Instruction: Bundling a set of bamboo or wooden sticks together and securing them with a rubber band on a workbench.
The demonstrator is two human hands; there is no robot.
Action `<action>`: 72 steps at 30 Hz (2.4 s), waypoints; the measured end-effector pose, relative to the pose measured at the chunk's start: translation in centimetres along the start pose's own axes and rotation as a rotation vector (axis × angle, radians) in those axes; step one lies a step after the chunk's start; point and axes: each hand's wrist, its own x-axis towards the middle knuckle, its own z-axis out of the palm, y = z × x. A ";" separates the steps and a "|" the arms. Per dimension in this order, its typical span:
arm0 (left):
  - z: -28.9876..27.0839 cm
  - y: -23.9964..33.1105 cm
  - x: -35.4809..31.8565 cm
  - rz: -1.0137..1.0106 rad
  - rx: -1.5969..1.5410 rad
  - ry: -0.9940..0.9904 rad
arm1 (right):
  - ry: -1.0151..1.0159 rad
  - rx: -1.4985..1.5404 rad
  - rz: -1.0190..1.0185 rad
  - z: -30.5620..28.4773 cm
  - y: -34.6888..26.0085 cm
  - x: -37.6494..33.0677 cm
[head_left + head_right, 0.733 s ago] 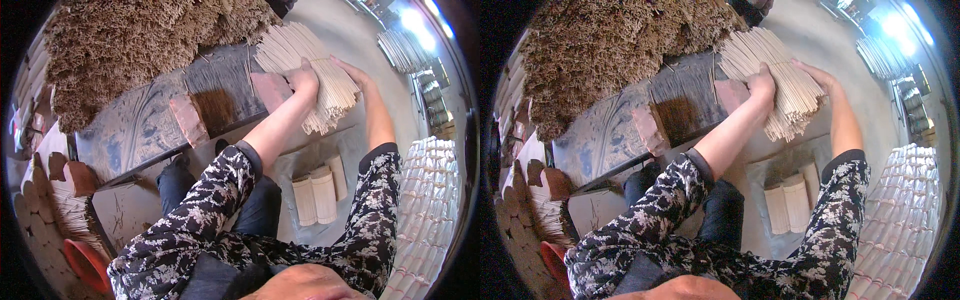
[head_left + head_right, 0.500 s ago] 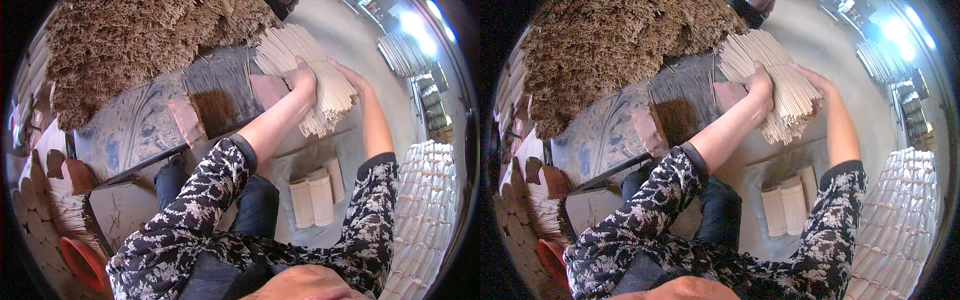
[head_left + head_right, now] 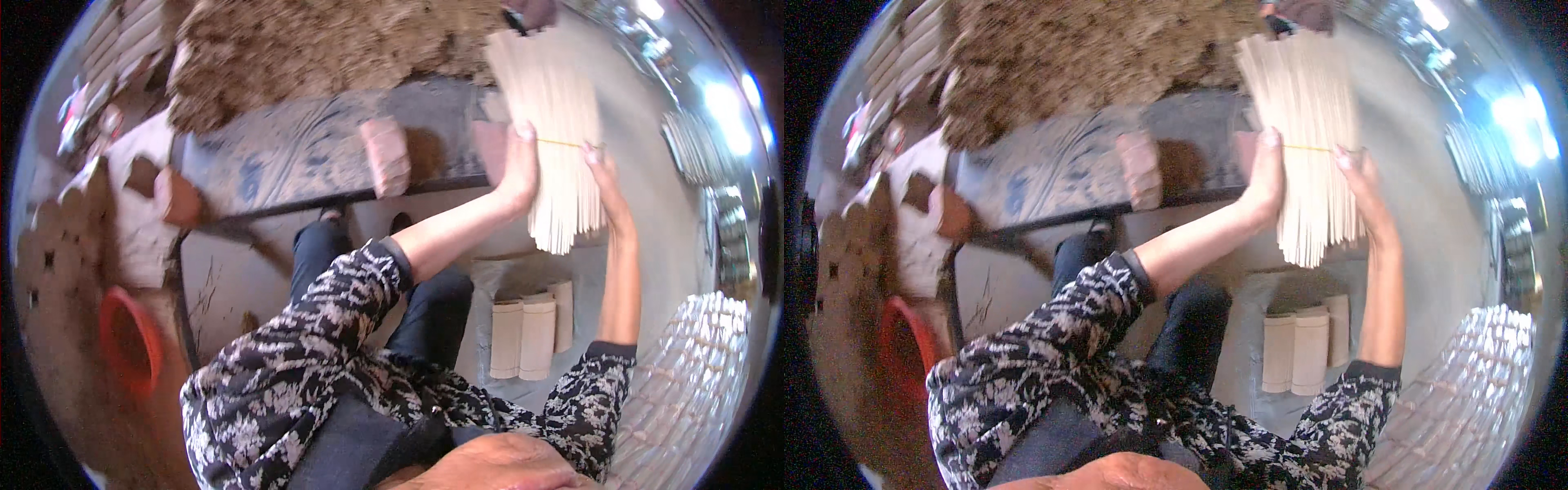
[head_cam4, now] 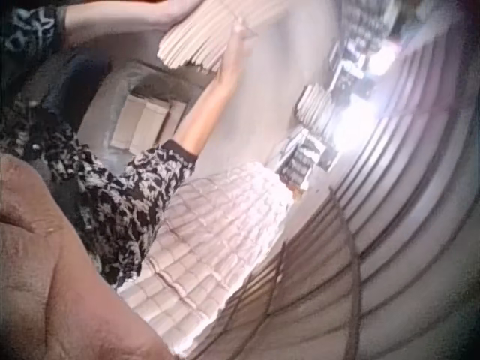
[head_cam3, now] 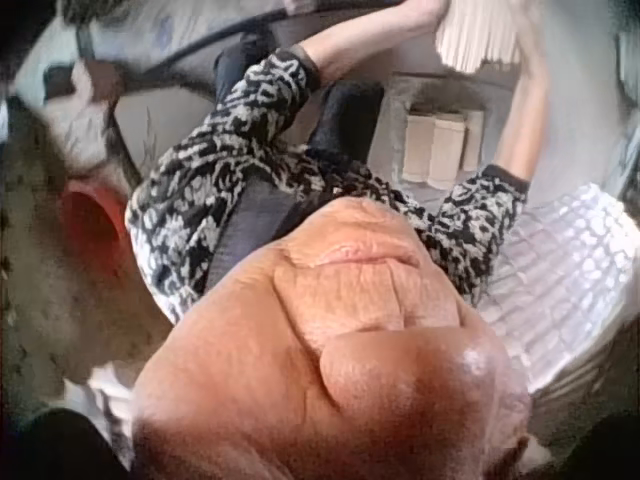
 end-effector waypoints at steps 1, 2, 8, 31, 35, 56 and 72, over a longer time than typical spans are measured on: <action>-1.0 0.5 -0.8 0.067 0.041 -0.044 | 0.053 0.005 -0.046 1.5 -1.3 -1.7; -1.6 1.4 -2.4 0.148 0.134 -0.033 | 0.060 0.026 -0.065 3.2 -2.7 -3.7; -5.3 14.1 -9.1 0.503 0.378 -0.141 | 0.120 -0.005 -0.351 12.0 -8.9 -9.7; -33.0 32.0 0.6 0.573 0.660 0.061 | 0.181 0.366 -0.721 43.8 -9.1 7.1; -33.2 31.4 -0.5 0.515 0.548 0.103 | 0.062 0.662 -0.396 44.3 -8.2 7.6; -30.7 29.8 -0.5 0.541 0.469 0.244 | 0.053 1.052 -0.081 44.7 -9.6 8.1; -32.0 29.7 0.3 0.529 0.432 0.403 | -0.002 1.011 -0.083 44.4 -11.4 5.8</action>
